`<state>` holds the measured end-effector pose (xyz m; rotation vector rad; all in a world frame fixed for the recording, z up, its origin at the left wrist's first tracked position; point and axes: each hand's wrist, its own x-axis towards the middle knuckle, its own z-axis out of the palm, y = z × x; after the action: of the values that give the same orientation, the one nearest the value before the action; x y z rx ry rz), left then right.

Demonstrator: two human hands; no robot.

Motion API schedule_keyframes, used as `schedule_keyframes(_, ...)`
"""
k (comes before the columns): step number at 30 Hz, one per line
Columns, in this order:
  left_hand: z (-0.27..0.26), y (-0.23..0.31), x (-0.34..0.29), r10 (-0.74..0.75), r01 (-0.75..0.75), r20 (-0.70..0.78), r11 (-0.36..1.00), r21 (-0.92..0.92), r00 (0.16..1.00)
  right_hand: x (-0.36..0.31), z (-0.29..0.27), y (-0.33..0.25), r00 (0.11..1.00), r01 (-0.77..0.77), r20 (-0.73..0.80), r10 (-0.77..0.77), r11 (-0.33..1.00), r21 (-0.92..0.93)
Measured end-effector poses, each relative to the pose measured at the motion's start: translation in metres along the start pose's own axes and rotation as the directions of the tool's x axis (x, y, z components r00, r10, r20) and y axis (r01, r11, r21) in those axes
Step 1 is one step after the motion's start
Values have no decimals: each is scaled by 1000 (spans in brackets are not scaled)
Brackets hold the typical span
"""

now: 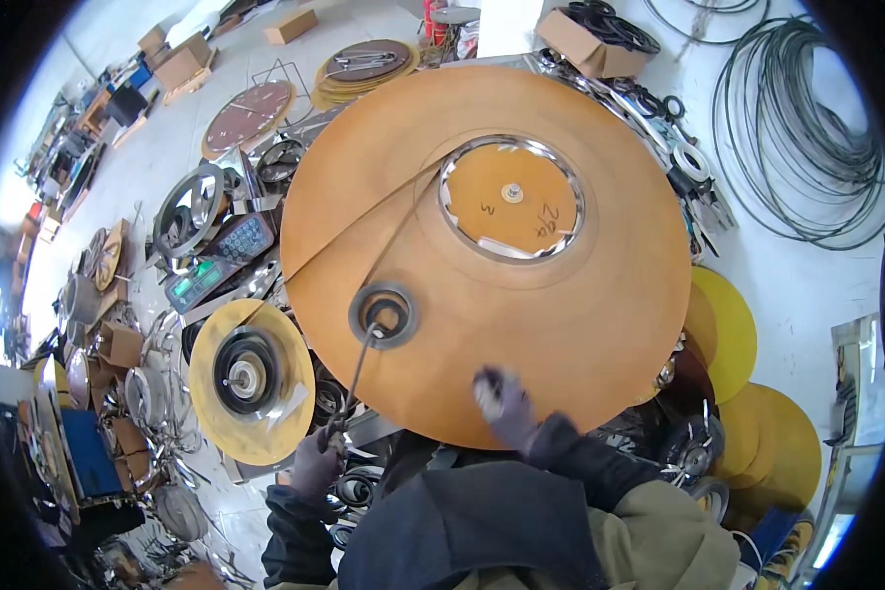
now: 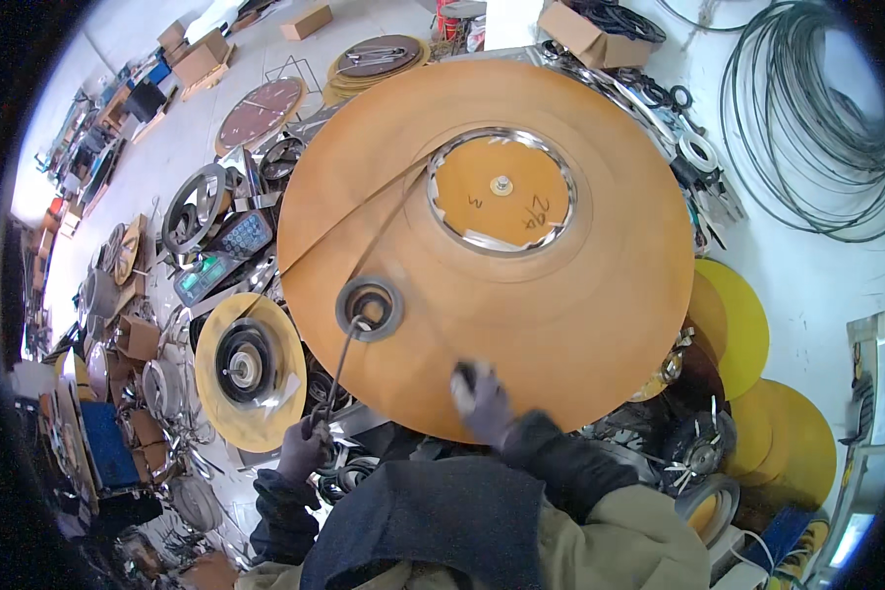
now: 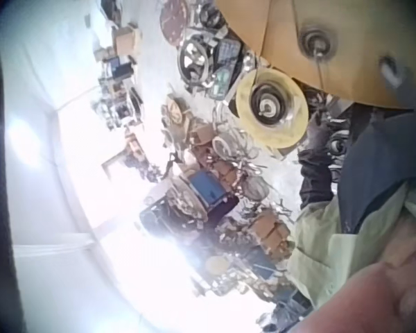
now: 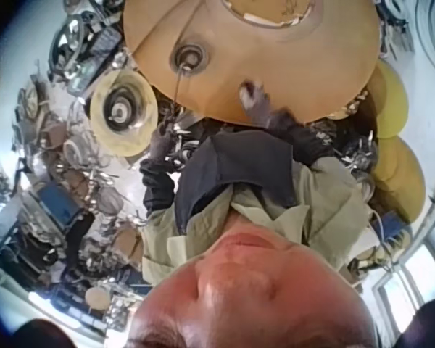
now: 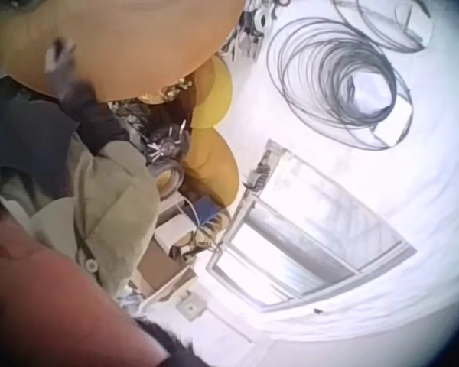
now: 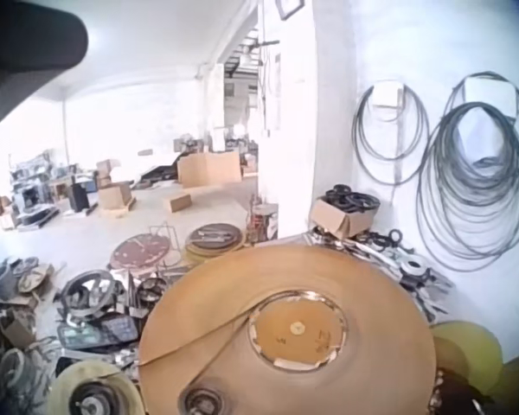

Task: The worker is winding thin metal strips onto a rotating spooling machine and adjusting the coils.

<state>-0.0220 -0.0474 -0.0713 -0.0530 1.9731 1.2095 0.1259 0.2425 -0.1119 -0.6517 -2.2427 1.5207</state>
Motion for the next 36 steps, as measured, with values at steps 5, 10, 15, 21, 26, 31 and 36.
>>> schedule_keyframes(5, 22, 6, 7, 105, -110, 98, 993, 47, 990, 145, -71, 0, 974, 43, -200, -103, 958, -285)
schedule_keyframes(10, 26, 10, 10, 110, -114, 55, 991, 67, 992, 186, -92, 2, 995, -80, -88, 37, 835, -545)
schedule_keyframes(15, 24, 21, 20, 126, -141, 68, 929, 343, 990, 192, -95, 32, 992, -126, -55, 116, 961, -246)
schedule_keyframes(21, 15, 33, 32, 154, -152, 11, 957, 246, 988, 190, -95, -3, 970, -216, 110, 217, 976, -26)
schedule_keyframes(26, 16, 31, 44, 100, -100, 14, 968, 229, 995, 190, -98, 16, 961, -253, 144, 236, 961, 111)
schedule_keyframes(31, 24, 56, 40, 88, -100, 60, 967, 236, 994, 188, -102, 21, 962, -241, 135, 236, 970, 24)
schedule_keyframes(36, 21, 36, 46, 70, -82, 90, 986, 147, 993, 176, -96, 4, 934, -327, 172, 314, 943, 52)
